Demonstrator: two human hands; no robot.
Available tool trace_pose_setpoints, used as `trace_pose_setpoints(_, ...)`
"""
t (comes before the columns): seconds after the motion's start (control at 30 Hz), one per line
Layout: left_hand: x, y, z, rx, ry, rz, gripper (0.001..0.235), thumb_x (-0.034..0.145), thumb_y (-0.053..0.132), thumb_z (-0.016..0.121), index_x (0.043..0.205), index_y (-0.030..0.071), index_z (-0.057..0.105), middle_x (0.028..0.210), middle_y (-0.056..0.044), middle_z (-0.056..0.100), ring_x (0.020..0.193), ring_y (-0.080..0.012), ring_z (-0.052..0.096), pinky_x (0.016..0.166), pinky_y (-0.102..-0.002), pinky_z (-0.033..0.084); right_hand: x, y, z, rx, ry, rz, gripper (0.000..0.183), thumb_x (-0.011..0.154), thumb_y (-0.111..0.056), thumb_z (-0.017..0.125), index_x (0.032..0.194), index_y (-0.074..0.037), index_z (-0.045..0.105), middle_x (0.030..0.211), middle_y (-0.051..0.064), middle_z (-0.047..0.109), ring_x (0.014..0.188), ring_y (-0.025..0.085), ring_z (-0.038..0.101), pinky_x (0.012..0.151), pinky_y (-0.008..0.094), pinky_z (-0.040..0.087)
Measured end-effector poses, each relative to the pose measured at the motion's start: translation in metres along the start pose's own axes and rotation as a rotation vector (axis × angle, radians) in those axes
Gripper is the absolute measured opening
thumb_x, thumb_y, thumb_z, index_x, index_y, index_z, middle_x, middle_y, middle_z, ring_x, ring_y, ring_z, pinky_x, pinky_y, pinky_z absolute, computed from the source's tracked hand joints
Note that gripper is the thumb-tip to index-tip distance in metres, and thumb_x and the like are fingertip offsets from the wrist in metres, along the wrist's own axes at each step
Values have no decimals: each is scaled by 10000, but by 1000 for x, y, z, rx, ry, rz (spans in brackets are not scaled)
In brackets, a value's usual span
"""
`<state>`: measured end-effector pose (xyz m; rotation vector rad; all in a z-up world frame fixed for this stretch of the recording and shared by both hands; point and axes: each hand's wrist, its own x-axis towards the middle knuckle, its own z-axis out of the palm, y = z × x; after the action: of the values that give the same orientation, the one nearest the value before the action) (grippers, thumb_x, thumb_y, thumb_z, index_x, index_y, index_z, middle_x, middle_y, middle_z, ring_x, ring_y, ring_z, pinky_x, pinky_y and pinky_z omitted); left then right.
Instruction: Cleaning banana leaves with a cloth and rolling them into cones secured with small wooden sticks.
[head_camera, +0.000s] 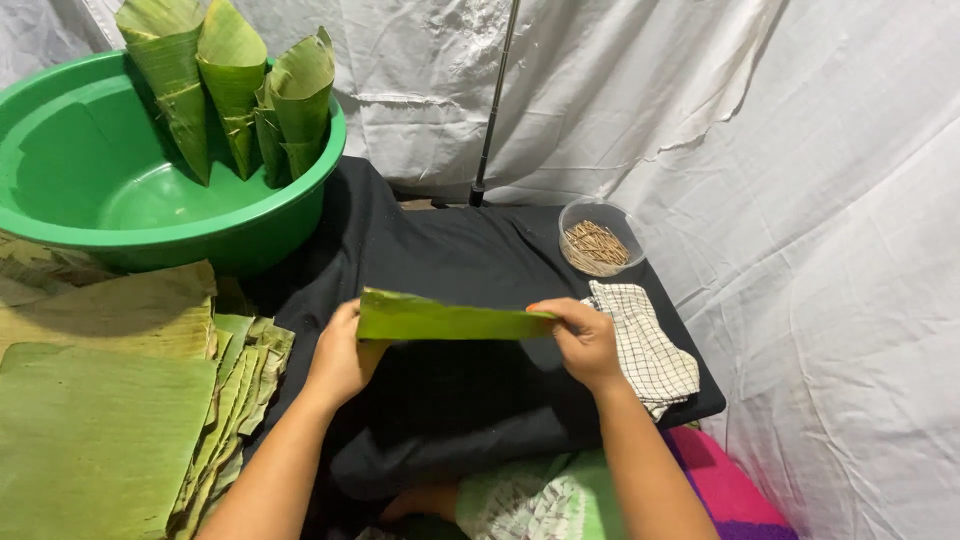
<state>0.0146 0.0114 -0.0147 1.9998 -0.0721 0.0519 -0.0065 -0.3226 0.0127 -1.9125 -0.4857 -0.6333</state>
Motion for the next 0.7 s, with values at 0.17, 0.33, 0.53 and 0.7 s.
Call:
trace_pose_setpoints(0.17, 9, -29, 18, -329, -120, -233, 235, 908, 161, 737, 1122, 66, 755, 901, -147, 788, 775, -252, 781, 635, -314, 616, 24, 3, -7, 15, 102, 207, 133, 918, -47, 705, 986, -85, 814, 781, 42, 744, 772, 100, 601, 754, 315, 546)
trace_pose_setpoints(0.33, 10, -36, 28, -558, -114, -347, 276, 901, 48, 695, 1159, -47, 664, 868, -195, 745, 678, -264, 777, 527, -254, 593, 40, 59, 10, -86, 110, 310, 56, 909, -129, 769, 940, -124, 815, 709, 48, 732, 694, 96, 627, 668, 282, 529)
trace_pose_setpoints(0.53, 12, -27, 28, -416, -102, -430, 331, 887, -28, 657, 1199, -133, 626, 834, -214, 716, 714, -288, 785, 572, -267, 612, 27, 123, 30, -475, -7, 334, 112, 856, -223, 790, 938, -147, 799, 850, 106, 741, 844, 327, 722, 756, 397, 562)
trace_pose_setpoints(0.7, 11, -11, 21, -389, -98, -479, 406, 893, -29, 627, 1279, -151, 587, 859, -243, 731, 732, -284, 793, 596, -278, 629, 21, 135, 35, -639, -107, 401, 113, 861, -291, 785, 931, -202, 784, 857, 26, 680, 920, 273, 691, 851, 372, 544)
